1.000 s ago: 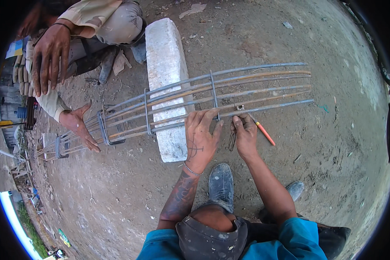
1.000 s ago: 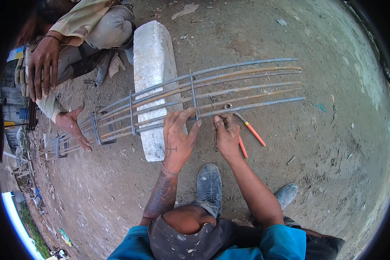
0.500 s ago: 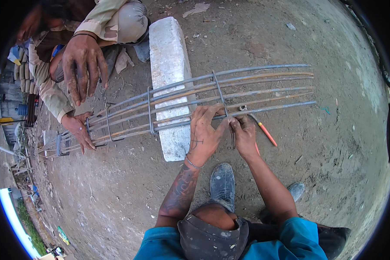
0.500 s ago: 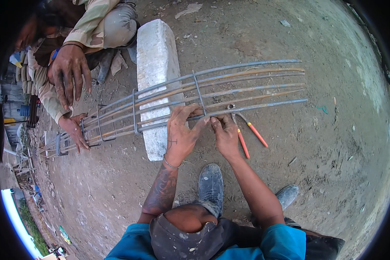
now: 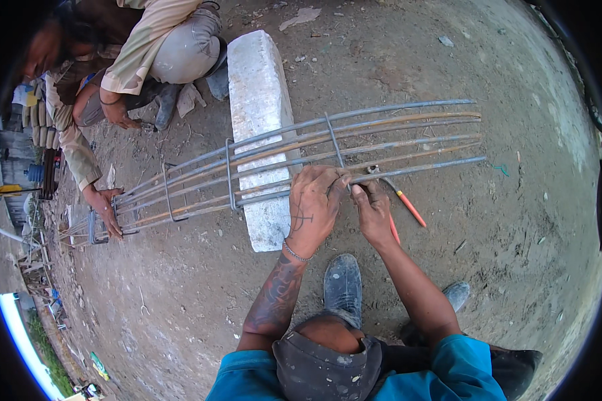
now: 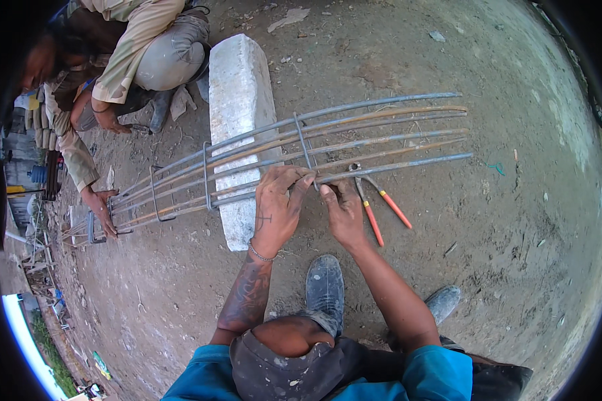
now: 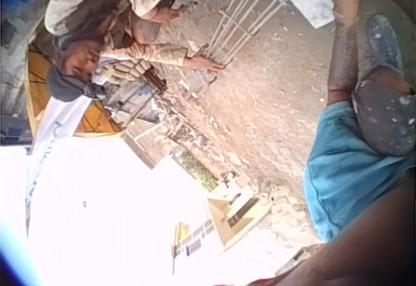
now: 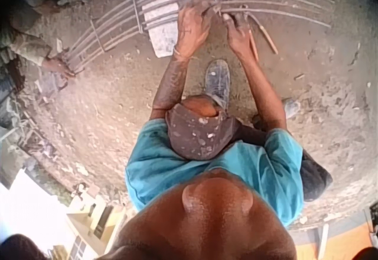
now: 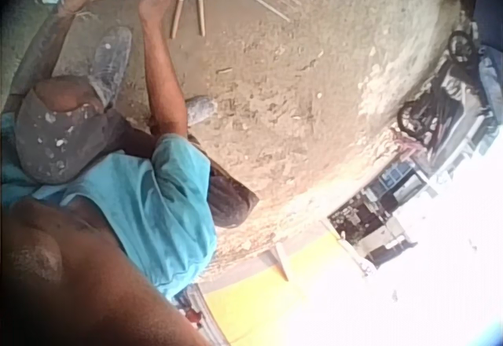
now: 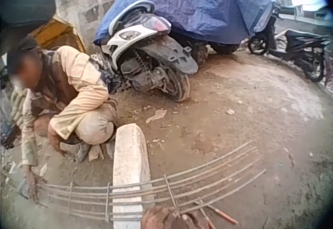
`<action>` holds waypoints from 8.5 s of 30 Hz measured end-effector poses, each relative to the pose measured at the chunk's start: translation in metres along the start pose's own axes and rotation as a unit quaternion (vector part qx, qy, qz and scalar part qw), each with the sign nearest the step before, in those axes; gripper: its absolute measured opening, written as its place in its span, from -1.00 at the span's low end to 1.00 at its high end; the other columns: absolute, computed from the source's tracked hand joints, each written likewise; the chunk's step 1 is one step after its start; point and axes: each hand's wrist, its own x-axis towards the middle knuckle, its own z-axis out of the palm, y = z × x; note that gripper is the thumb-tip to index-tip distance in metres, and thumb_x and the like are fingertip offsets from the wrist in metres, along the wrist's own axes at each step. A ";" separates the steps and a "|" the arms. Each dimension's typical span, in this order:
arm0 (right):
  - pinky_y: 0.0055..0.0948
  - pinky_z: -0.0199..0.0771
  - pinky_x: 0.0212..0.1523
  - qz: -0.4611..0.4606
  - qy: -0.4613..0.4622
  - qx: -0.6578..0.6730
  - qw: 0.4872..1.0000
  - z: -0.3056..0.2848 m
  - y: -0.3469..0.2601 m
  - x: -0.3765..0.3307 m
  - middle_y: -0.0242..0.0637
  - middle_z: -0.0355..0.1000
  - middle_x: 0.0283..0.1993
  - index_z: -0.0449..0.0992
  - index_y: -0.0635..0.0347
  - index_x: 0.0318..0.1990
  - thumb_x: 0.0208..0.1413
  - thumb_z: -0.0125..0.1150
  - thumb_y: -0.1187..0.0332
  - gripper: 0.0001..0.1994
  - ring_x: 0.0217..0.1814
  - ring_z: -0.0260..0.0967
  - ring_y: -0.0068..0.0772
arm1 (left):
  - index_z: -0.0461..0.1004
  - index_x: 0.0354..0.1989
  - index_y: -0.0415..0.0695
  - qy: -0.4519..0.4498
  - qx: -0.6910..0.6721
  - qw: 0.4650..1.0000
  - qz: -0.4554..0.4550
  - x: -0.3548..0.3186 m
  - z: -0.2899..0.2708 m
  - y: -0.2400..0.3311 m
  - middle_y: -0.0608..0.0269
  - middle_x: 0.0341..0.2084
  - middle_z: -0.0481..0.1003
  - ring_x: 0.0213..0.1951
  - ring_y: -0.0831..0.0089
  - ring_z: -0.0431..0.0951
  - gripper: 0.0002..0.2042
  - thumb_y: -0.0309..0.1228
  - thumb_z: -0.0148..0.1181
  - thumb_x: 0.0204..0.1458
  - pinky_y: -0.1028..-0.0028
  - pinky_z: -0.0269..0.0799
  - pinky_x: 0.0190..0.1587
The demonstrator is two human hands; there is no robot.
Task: The person assembles a rebar cage by sliding stirrups onto rebar and securing them with wire using pliers.
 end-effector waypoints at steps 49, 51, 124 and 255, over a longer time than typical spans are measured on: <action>-0.45 0.32 -0.24 -0.018 0.100 -0.056 0.993 0.016 -0.004 -0.003 -0.24 0.38 -0.30 0.52 0.33 -0.41 -0.01 0.32 0.31 -0.78 -0.32 0.31 -0.46 | 0.37 -0.12 -0.13 0.149 -0.664 0.548 -0.487 -0.026 0.050 0.003 0.26 -0.28 0.41 -0.20 0.46 0.37 -0.75 -0.27 0.10 0.11 0.42 0.29 -0.05; -0.47 0.32 -0.26 0.004 0.093 -0.030 0.995 0.018 -0.009 -0.004 -0.25 0.39 -0.30 0.51 0.33 -0.39 0.00 0.32 0.31 -0.77 -0.32 0.32 -0.48 | 0.36 -0.13 -0.14 0.172 -0.684 0.532 -0.468 -0.030 0.053 -0.001 0.23 -0.28 0.41 -0.18 0.43 0.38 -0.76 -0.29 0.10 0.11 0.40 0.29 -0.02; -0.17 0.25 -0.29 -0.212 0.194 -0.107 0.952 0.044 0.025 0.002 -0.04 0.23 -0.30 0.27 0.26 -0.28 0.09 0.14 0.38 -0.81 -0.33 0.23 -0.03 | 0.44 -0.43 -0.25 -0.020 0.087 0.995 -0.031 0.010 -0.001 -0.003 0.11 -0.51 0.45 -0.39 0.17 0.43 -0.91 -0.50 0.15 -0.09 0.28 0.32 -0.25; -0.29 0.30 -0.54 0.172 -0.003 -0.190 0.966 0.017 -0.083 -0.007 -0.10 0.34 -0.60 0.41 0.34 -0.59 -0.04 0.24 0.38 -0.77 -0.63 0.31 -0.22 | 0.45 -0.12 -0.15 -0.241 0.063 0.964 0.090 0.008 -0.073 -0.028 0.19 -0.12 0.46 -0.10 0.20 0.41 -0.63 -0.52 0.24 -0.21 0.28 0.31 -0.03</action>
